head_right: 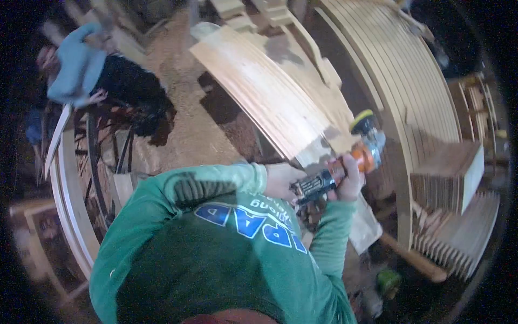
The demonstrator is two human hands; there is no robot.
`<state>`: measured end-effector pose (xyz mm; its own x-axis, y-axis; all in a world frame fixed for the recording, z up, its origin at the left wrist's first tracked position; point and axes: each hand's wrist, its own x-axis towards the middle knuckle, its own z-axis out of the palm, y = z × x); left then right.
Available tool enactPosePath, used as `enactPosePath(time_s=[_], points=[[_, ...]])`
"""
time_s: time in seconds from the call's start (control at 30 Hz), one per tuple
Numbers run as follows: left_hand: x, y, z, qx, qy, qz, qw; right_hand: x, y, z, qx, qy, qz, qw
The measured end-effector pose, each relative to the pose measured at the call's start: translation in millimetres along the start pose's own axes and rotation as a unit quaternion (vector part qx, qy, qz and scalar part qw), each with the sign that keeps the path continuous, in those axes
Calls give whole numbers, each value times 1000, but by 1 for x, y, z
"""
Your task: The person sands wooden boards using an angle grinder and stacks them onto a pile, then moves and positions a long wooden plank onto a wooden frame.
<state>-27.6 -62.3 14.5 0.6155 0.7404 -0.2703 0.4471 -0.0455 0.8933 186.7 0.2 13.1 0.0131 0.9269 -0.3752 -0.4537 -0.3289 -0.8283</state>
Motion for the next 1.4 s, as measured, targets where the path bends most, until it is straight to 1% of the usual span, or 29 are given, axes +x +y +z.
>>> enactPosePath(time_s=[0.03,0.07,0.13,0.17,0.2,0.23,0.27,0.3,0.33,0.37,0.4,0.47,0.5,0.53,0.6,0.67,0.7,0.8,0.83,0.93,0.97,1.0,1.07,1.13,1.17,1.27,1.33,1.37,1.4], points=[[-5,0,-6,-42,-28,-18,999,-4,-4,5,-13,10,13,1000],[-10,-2,-14,-82,-57,-38,994,-13,-13,18,-63,20,-4,998],[-11,-26,-34,-126,-83,-21,988,-11,-23,18,-160,20,6,987],[-6,-51,-39,-133,-41,-14,990,-6,-22,16,-226,27,-22,973],[-7,-63,-54,-125,6,-77,989,-2,-21,14,-294,30,-47,954],[-10,-80,-72,-33,64,-76,994,-5,-16,16,-335,18,-59,940],[-15,-100,-92,-22,139,-80,987,-10,-10,22,-377,5,-67,924],[-17,-127,-108,64,213,-69,973,-13,-7,25,-411,-11,-33,911],[-21,-142,-132,130,262,-67,954,-15,-3,28,-445,-30,1,895],[-16,-160,-155,163,281,-75,943,-18,1,31,-479,-51,32,876],[-12,-177,-175,195,302,-83,930,-19,11,33,-526,-72,32,847],[1,-199,-200,355,323,-162,862,-21,30,45,-521,-118,13,846],[5,-205,-210,379,319,-173,851,-20,42,39,-532,-146,31,834],[9,-210,-218,403,316,-185,839,-23,55,53,-410,-157,4,898],[23,-216,-220,435,322,-203,816,-19,60,53,-487,-164,42,857],[40,-220,-213,447,337,-216,800,-17,64,62,-488,-156,18,859],[44,-221,-212,452,338,-221,795,-15,64,66,-488,-154,6,859],[43,-226,-201,458,336,-234,789,-10,60,77,-531,-130,46,836],[40,-225,-200,460,338,-234,787,-7,55,80,-568,-123,58,812],[39,-219,-205,465,344,-236,781,19,41,87,-582,-133,23,802],[39,-217,-205,465,343,-238,780,39,40,73,-583,-123,88,798],[40,-212,-205,465,336,-249,780,56,37,62,-597,-92,108,789],[39,-200,-206,467,320,-269,779,83,16,68,-627,-76,134,764],[39,-200,-206,468,322,-266,779,103,8,61,-584,-45,215,781],[39,-199,-207,468,324,-265,778,109,14,47,-594,-48,173,784],[41,-201,-207,472,318,-274,775,74,27,54,-627,-149,124,755],[41,-199,-209,466,317,-279,777,46,37,74,-550,-268,12,791],[40,-199,-209,465,317,-279,778,34,30,80,-582,-255,81,768],[40,-200,-210,471,319,-279,774,35,30,80,-633,-282,72,717]])
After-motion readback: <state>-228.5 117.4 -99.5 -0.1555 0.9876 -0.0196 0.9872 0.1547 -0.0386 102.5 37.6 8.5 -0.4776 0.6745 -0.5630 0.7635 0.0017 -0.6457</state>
